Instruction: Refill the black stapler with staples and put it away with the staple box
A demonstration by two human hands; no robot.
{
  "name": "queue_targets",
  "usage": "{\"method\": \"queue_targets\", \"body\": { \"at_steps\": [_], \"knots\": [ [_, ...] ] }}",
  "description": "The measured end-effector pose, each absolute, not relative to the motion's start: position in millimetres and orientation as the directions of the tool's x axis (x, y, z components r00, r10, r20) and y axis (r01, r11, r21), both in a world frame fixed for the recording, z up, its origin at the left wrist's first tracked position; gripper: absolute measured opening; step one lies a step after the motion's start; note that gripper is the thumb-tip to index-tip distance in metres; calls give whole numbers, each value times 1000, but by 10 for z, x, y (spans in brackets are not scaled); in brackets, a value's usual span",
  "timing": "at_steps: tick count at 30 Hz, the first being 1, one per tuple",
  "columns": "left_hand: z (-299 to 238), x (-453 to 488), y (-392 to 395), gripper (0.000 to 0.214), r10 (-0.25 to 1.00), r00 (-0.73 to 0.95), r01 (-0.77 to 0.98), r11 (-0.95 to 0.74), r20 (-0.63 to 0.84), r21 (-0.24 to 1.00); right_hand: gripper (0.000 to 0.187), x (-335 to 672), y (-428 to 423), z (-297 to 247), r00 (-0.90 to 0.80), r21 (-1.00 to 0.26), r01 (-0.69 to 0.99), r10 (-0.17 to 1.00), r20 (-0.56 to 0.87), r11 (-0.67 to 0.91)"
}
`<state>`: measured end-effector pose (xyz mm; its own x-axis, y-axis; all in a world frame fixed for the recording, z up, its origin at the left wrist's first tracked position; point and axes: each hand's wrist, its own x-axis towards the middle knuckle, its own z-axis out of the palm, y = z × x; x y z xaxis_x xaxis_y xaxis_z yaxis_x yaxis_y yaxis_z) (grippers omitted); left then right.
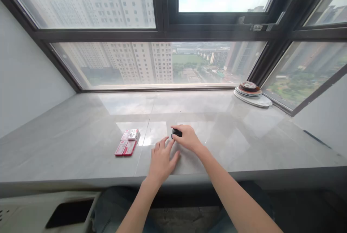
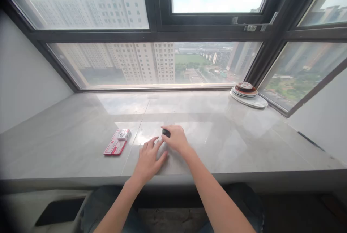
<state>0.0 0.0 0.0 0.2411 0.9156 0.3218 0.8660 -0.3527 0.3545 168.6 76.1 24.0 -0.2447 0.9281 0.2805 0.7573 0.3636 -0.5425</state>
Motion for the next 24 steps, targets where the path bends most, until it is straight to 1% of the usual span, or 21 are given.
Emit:
{"method": "queue_targets", "body": {
  "at_steps": [3, 5, 6, 8, 10, 11, 13, 15, 16, 18, 20, 22, 24],
  "knots": [
    [-91, 217, 142, 50, 887, 363, 856, -438, 285, 273, 32, 1778, 673, 164, -112, -574, 759, 930, 349, 307],
    [-129, 284, 185, 51, 885, 383, 857, -448, 266, 255, 28, 1746, 663, 138, -31, -618, 731, 919, 392, 289],
    [-140, 289, 197, 52, 887, 377, 861, -442, 265, 254, 28, 1727, 674, 135, 15, -665, 689, 912, 411, 288],
    [-151, 260, 210, 54, 891, 368, 863, -433, 266, 259, 30, 1721, 720, 139, 139, -793, 535, 896, 422, 291],
    [-155, 211, 216, 56, 893, 366, 861, -432, 263, 268, 37, 1784, 779, 130, 300, -907, 302, 874, 382, 292],
    [-157, 192, 218, 56, 894, 364, 861, -430, 262, 272, 42, 1843, 806, 111, 374, -940, 176, 863, 340, 294],
    [-165, 177, 221, 56, 896, 360, 860, -427, 260, 280, 50, 2000, 838, 38, 470, -957, -57, 853, 226, 285],
    [-168, 186, 222, 55, 898, 353, 859, -423, 263, 290, 54, 2182, 828, -69, 480, -948, -213, 870, 109, 237],
    [-163, 189, 220, 54, 898, 351, 855, -423, 265, 299, 55, 2272, 804, -125, 460, -947, -250, 886, 66, 201],
    [-133, 165, 206, 52, 895, 350, 842, -430, 275, 326, 56, 2435, 712, -215, 397, -955, -261, 918, 25, 139],
    [-82, 62, 173, 51, 897, 309, 841, -413, 315, 349, 52, 2568, 553, -256, 338, -959, -264, 941, 10, 105],
    [-36, -132, 119, 51, 903, 168, 883, -316, 396, 346, 45, 2667, 333, -237, 299, -939, -335, 954, -28, 77],
    [-24, -388, 45, 53, 880, -50, 937, -123, 472, 327, 38, 2731, 85, -172, 257, -896, -442, 961, -97, 28]
  ]
}}
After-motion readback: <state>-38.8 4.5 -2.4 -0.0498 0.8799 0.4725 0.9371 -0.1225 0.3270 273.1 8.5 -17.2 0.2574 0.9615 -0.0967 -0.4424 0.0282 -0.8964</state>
